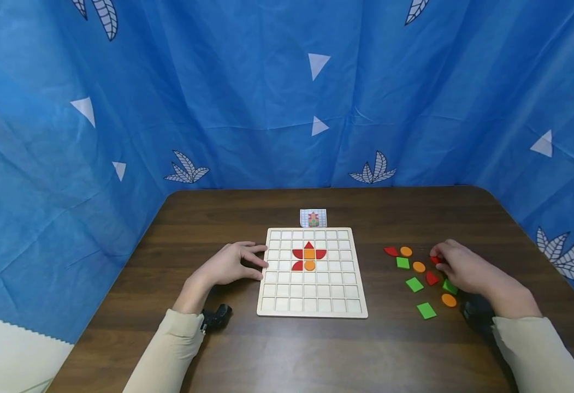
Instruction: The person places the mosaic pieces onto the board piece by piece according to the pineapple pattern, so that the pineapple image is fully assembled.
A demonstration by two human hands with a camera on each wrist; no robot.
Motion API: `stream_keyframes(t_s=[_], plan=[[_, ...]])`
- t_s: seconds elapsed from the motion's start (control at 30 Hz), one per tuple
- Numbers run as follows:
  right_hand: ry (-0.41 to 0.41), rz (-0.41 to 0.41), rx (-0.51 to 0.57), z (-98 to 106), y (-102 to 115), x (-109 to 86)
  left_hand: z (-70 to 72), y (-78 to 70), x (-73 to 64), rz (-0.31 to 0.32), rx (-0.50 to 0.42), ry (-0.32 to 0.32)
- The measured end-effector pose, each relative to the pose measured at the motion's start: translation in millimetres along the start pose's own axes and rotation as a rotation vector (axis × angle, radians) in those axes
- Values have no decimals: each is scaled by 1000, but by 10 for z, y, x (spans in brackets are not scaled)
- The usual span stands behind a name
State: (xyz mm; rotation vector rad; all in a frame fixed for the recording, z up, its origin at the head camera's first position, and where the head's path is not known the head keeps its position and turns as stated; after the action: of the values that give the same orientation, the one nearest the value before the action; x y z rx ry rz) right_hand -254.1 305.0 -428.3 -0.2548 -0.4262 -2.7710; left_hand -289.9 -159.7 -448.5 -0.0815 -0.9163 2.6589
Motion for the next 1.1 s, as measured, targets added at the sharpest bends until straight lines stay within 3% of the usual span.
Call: stream_keyframes(t_s=[0.23, 0.7, 1.1], plan=[[2, 9, 13, -14, -3, -12, -15, 9, -4, -1, -4, 4], [50, -135, 44, -19, -123, 52, 0, 31, -2, -8, 7, -5], [-1, -199, 78, 67, -211, 51, -12, 15, 17, 4, -9, -2]])
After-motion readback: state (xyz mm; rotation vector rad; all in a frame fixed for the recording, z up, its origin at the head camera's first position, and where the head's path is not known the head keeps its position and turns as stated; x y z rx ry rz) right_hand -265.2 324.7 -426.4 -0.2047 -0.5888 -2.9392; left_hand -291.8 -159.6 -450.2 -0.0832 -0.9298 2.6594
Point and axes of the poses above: each hand's wrist, its own x-axis towards the middle knuckle, its own z-axis out of the back of the hand, y = z × x, the point moved 9 cm from there along x, towards the middle knuckle, and after that the axes turned 13 degrees about -y, right-handed, at the moved point
